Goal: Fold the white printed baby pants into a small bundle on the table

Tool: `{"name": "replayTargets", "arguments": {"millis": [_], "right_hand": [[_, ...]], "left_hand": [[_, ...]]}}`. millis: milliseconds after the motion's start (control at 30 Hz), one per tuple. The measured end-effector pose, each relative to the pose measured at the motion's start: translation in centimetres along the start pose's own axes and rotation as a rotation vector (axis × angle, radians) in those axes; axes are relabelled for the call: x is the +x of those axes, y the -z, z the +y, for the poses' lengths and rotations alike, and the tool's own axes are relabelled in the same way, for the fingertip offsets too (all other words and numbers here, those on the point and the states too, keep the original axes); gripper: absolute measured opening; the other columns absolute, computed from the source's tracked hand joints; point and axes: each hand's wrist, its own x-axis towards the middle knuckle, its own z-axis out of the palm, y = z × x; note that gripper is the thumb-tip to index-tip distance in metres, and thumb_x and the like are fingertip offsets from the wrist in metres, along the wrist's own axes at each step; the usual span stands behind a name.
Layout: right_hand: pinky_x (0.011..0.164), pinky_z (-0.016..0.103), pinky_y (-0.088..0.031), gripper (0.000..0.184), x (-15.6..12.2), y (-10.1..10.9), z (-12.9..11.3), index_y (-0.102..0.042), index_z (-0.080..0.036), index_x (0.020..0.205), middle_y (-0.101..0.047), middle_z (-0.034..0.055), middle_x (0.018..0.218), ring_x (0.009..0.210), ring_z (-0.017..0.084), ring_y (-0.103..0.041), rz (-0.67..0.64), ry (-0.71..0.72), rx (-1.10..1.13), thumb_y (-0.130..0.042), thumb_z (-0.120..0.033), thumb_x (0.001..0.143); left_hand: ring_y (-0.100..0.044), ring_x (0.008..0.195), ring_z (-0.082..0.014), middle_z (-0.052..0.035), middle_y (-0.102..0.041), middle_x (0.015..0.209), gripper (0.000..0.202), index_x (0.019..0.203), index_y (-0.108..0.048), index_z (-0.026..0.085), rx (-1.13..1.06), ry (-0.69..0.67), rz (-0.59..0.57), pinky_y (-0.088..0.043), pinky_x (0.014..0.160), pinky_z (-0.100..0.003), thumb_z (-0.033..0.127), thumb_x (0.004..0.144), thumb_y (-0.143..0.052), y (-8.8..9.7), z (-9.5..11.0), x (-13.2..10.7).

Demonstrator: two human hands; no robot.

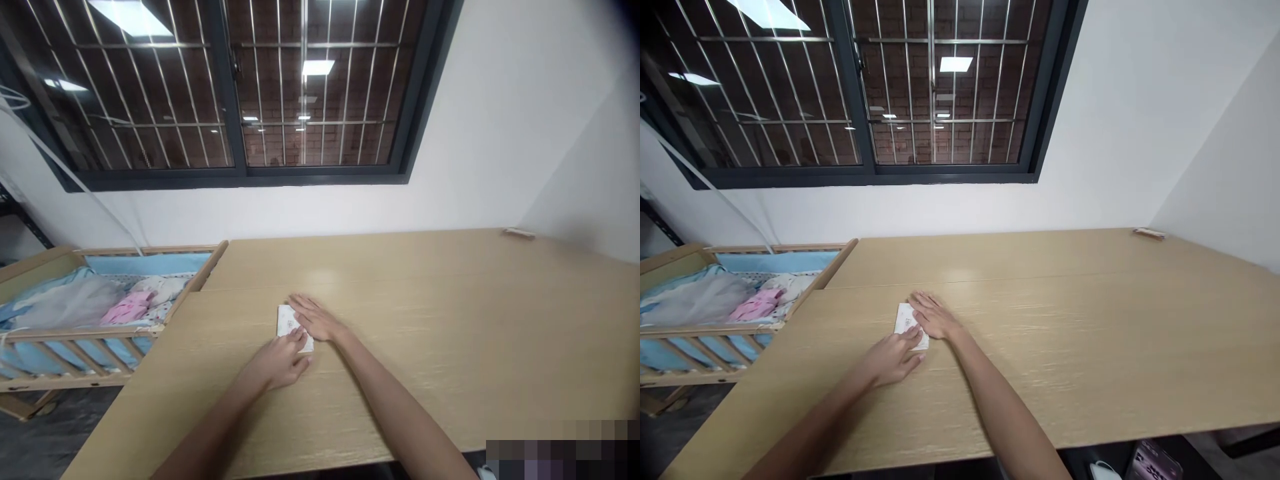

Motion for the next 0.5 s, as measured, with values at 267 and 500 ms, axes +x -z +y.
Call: {"name": "replayTargets", "arguments": {"millis": [267, 500], "right_hand": [[0.114, 0.044, -0.035, 0.052, -0.7, -0.6, 0.5, -0.046, -0.018, 0.146, -0.053, 0.0144, 0.142, 0.135, 0.026, -0.045, 0.464, -0.129, 0.077, -0.035, -0.047, 0.104], [0.1, 0.04, -0.04, 0.02, -0.7, -0.7, -0.4, -0.065, -0.02, 0.109, -0.064, 0.0088, 0.111, 0.11, 0.024, -0.057, 0.381, -0.089, -0.041, -0.058, -0.031, 0.094]], "left_hand": [[-0.066, 0.104, -0.0318, -0.0184, -0.071, 0.108, 0.046, 0.105, -0.065, 0.016, 0.118, 0.415, 0.255, -0.049, 0.09, -0.044, 0.045, 0.101, -0.03, 1.6, -2.0, 1.1], [-0.07, 0.093, -0.0297, -0.014, -0.074, 0.096, 0.039, 0.091, -0.063, 0.019, 0.106, 0.524, 0.154, -0.048, 0.076, -0.036, 0.052, 0.097, -0.044, 1.1, -3.6, 1.6]]}}
